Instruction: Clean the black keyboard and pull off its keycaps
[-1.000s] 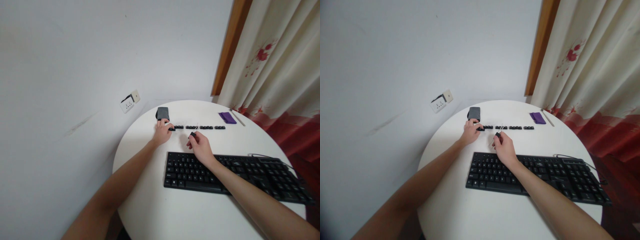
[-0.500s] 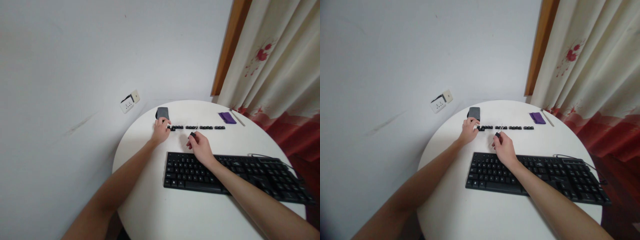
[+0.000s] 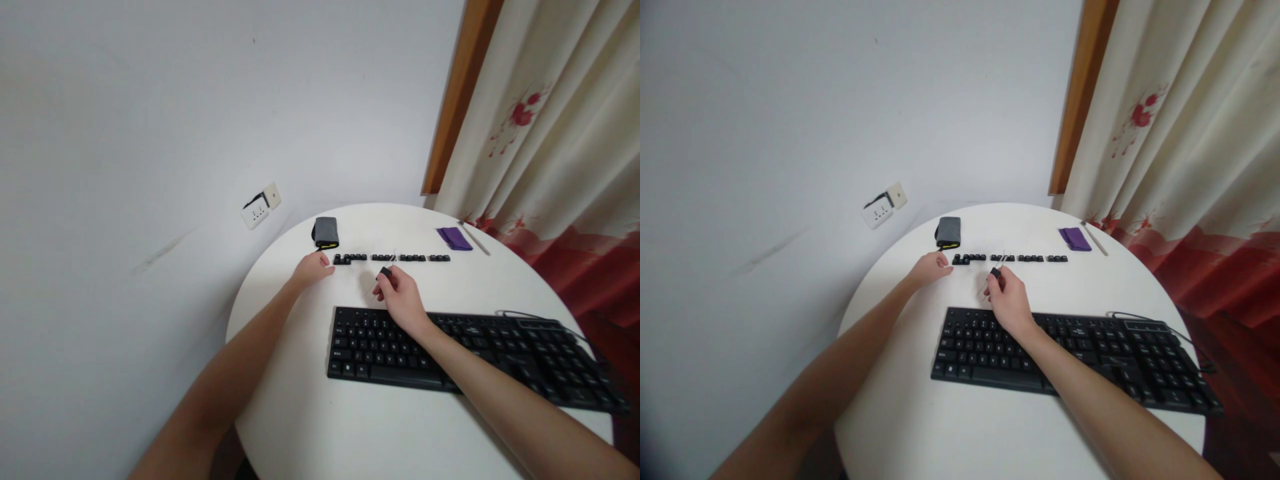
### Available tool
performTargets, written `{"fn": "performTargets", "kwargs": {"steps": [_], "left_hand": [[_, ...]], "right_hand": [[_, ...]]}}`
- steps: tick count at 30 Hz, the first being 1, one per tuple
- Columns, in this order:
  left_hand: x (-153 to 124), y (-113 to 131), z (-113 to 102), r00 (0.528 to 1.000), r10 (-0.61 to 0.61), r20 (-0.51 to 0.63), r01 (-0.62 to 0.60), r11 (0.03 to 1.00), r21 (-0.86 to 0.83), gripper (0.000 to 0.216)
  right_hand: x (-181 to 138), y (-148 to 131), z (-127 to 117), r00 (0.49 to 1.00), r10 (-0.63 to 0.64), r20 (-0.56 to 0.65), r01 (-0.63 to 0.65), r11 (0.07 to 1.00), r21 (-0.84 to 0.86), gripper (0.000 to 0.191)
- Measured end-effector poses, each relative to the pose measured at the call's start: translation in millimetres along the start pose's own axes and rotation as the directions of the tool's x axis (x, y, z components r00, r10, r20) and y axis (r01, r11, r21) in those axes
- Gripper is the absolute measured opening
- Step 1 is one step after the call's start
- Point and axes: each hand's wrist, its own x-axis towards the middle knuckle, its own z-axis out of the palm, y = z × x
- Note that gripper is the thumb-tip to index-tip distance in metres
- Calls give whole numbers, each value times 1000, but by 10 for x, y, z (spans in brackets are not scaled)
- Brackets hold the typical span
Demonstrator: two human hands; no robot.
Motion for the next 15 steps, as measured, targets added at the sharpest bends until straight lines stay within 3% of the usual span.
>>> {"fn": "performTargets", "kwargs": {"steps": [15], "left_hand": [[13,49,97,998,-56,-35,55,998,-24,19]], "right_hand": [[-6,-26,4,1000,-4,0,4,1000,-2,26]]}}
